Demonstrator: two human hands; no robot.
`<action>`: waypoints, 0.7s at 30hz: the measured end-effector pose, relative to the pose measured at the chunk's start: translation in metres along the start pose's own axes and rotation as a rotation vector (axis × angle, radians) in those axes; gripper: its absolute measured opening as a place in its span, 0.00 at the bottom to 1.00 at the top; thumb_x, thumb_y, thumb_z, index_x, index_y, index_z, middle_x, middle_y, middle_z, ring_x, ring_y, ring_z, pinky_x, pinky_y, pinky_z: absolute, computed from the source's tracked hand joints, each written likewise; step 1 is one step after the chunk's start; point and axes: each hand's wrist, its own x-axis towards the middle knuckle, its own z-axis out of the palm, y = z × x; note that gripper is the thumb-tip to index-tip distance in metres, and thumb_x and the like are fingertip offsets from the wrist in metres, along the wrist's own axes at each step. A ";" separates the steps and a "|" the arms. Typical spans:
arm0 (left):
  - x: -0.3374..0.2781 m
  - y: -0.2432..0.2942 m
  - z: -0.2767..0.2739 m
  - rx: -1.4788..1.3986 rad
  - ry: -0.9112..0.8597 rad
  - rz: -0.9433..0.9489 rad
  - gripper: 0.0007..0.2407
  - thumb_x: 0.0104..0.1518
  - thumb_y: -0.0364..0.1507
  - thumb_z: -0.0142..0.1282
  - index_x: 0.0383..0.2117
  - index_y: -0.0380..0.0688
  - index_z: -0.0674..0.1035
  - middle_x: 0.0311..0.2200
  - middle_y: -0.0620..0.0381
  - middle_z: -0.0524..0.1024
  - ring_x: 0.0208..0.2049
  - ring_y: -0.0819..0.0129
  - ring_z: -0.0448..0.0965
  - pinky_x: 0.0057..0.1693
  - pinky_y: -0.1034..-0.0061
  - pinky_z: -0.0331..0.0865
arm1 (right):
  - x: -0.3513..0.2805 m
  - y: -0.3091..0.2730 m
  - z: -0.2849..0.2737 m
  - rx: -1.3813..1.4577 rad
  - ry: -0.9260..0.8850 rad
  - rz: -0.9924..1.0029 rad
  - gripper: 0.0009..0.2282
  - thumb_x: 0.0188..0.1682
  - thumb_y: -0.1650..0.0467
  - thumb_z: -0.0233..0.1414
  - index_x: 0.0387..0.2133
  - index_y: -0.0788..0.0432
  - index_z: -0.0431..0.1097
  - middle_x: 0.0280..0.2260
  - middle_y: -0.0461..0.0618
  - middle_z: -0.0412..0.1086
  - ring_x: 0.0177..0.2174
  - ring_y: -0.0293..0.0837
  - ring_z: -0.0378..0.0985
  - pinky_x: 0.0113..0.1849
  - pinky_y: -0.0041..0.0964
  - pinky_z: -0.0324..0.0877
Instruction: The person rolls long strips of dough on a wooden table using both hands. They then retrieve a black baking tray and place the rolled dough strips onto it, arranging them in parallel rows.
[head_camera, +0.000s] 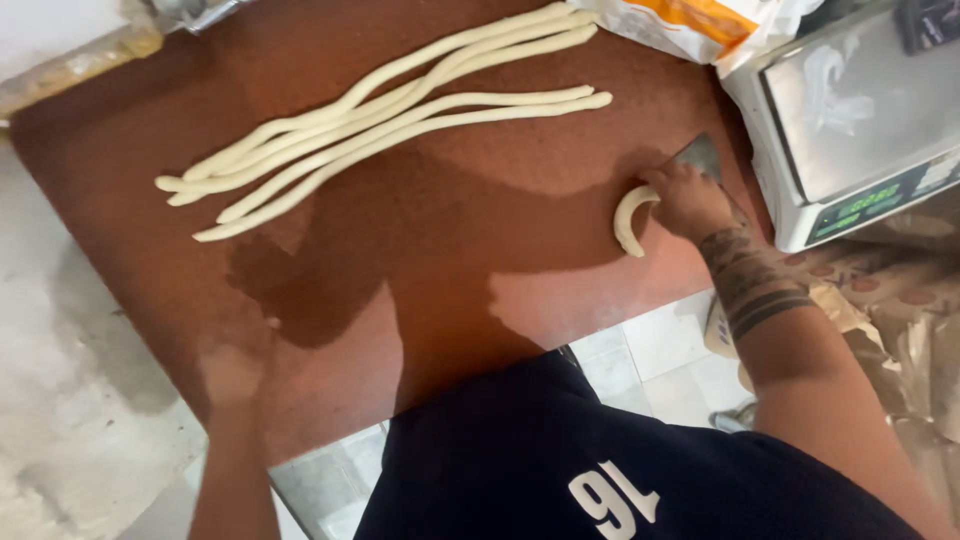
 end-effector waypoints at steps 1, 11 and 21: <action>0.001 0.042 -0.045 -0.391 -0.264 -0.135 0.27 0.63 0.46 0.58 0.56 0.32 0.76 0.52 0.35 0.74 0.59 0.40 0.71 0.68 0.50 0.53 | -0.010 0.001 0.004 -0.014 -0.073 0.005 0.25 0.36 0.63 0.58 0.52 0.44 0.73 0.42 0.51 0.69 0.40 0.56 0.78 0.37 0.53 0.78; -0.045 0.228 -0.019 -0.684 -0.523 0.064 0.23 0.59 0.50 0.59 0.58 0.57 0.76 0.50 0.62 0.79 0.56 0.67 0.77 0.61 0.70 0.68 | -0.049 -0.097 -0.038 0.936 -0.239 0.072 0.14 0.40 0.65 0.58 0.39 0.57 0.75 0.24 0.60 0.74 0.33 0.58 0.80 0.34 0.48 0.71; -0.035 0.271 -0.094 -0.859 -0.556 0.358 0.14 0.57 0.37 0.58 0.47 0.50 0.74 0.43 0.52 0.77 0.52 0.51 0.78 0.58 0.55 0.71 | -0.066 -0.221 -0.159 1.401 -0.521 -0.094 0.01 0.43 0.72 0.55 0.25 0.54 0.74 0.15 0.42 0.67 0.20 0.36 0.69 0.24 0.29 0.63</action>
